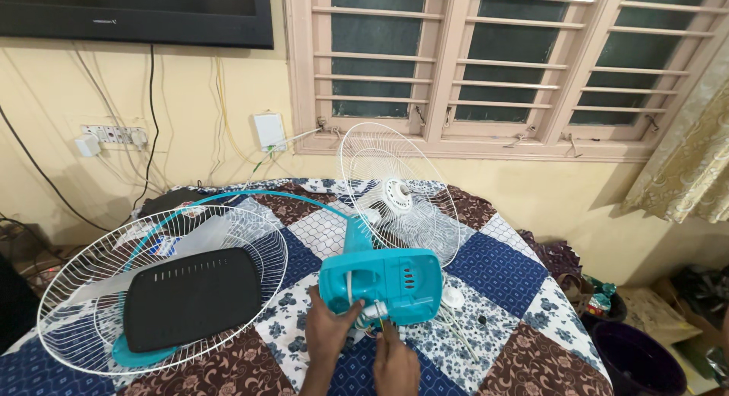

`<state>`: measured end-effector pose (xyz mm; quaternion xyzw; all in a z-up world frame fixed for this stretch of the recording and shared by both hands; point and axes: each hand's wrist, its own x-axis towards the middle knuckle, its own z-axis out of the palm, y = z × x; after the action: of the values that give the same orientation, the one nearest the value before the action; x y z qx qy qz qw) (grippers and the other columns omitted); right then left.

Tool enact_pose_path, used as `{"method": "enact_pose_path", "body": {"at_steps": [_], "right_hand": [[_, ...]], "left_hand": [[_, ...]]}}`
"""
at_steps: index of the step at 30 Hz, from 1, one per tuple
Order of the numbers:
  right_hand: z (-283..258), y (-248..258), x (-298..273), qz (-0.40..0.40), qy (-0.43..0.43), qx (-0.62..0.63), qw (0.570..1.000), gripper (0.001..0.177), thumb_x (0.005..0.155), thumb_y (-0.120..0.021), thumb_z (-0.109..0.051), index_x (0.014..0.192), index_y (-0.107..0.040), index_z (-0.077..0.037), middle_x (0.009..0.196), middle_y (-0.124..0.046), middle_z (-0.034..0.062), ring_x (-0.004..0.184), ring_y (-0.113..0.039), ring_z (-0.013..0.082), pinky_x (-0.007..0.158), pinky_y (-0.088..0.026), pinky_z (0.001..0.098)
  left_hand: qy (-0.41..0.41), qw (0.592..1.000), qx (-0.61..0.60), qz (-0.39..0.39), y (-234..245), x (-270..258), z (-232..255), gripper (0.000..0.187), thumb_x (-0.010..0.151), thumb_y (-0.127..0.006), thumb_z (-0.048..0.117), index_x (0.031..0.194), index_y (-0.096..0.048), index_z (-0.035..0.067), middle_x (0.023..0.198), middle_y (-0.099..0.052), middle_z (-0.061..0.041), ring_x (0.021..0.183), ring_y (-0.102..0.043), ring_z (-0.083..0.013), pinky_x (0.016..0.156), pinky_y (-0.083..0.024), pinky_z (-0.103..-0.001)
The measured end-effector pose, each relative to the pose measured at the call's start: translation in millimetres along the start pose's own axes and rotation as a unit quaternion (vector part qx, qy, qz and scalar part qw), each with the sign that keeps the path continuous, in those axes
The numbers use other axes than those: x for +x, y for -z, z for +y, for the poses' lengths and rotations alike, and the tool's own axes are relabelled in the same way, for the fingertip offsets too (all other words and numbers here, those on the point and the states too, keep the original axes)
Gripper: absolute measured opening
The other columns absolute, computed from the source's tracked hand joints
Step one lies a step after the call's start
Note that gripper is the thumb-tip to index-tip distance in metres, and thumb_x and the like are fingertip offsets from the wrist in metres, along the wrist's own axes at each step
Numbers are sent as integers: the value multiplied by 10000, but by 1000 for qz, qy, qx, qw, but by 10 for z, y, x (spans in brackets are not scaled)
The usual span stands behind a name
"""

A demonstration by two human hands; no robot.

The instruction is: The person assembles a table fan by connecting internal wires, attaching the motor housing, and securing the fan blades and front grill. The person uses a screwdriver to tighten connections and fastens components by hand.

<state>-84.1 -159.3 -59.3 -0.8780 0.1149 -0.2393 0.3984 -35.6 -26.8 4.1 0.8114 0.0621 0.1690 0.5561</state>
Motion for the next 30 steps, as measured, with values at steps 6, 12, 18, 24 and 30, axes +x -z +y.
{"method": "enact_pose_path", "body": {"at_steps": [6, 12, 18, 24, 30], "right_hand": [[-93, 167, 318, -24, 137, -10, 990, 215, 967, -578, -230, 1119, -704, -145, 790, -733, 208, 736, -723, 419, 658, -556, 528], [-4, 400, 152, -37, 87, -3, 995, 353, 904, -641, -290, 1245, -724, -254, 815, -750, 227, 806, -737, 417, 688, -561, 523], [417, 310, 328, -97, 25, 295, 950, 384, 959, -661, -210, 1315, -724, -82, 705, -691, 109, 596, -594, 157, 524, -452, 317], [777, 104, 315, -180, -128, 380, 898, 401, 954, -583, -191, 1329, -681, -86, 665, -652, 15, 454, -463, 93, 430, -354, 254], [887, -76, 271, -187, -94, 393, 895, 379, 996, -542, -224, 1290, -713, -57, 595, -580, 9, 417, -403, 76, 400, -294, 240]], "left_hand": [[19, 1000, 15, 12, -14, 8, -18, 826, 649, -914, 460, 1252, -520, 54, 1012, -763, -213, 899, -772, -366, 795, -613, -442], [3, 999, 2, 43, -26, -15, -76, 826, 642, -902, 470, 1254, -539, 52, 1007, -763, -203, 923, -766, -368, 805, -612, -453], [-152, 972, -27, 179, -57, -113, -141, 1098, 606, -915, 438, 1448, -373, -13, 1370, -539, -289, 1276, -542, -404, 1049, -445, -499], [-339, 894, 171, 237, -86, -143, -188, 1124, 622, -880, 527, 1458, -271, 87, 1546, -237, -347, 1377, -372, -504, 1021, -341, -654], [-313, 928, 93, 178, -121, -87, -141, 1271, 636, -862, 556, 1561, -140, 67, 1583, -85, -434, 1362, -402, -589, 941, -542, -594]]}}
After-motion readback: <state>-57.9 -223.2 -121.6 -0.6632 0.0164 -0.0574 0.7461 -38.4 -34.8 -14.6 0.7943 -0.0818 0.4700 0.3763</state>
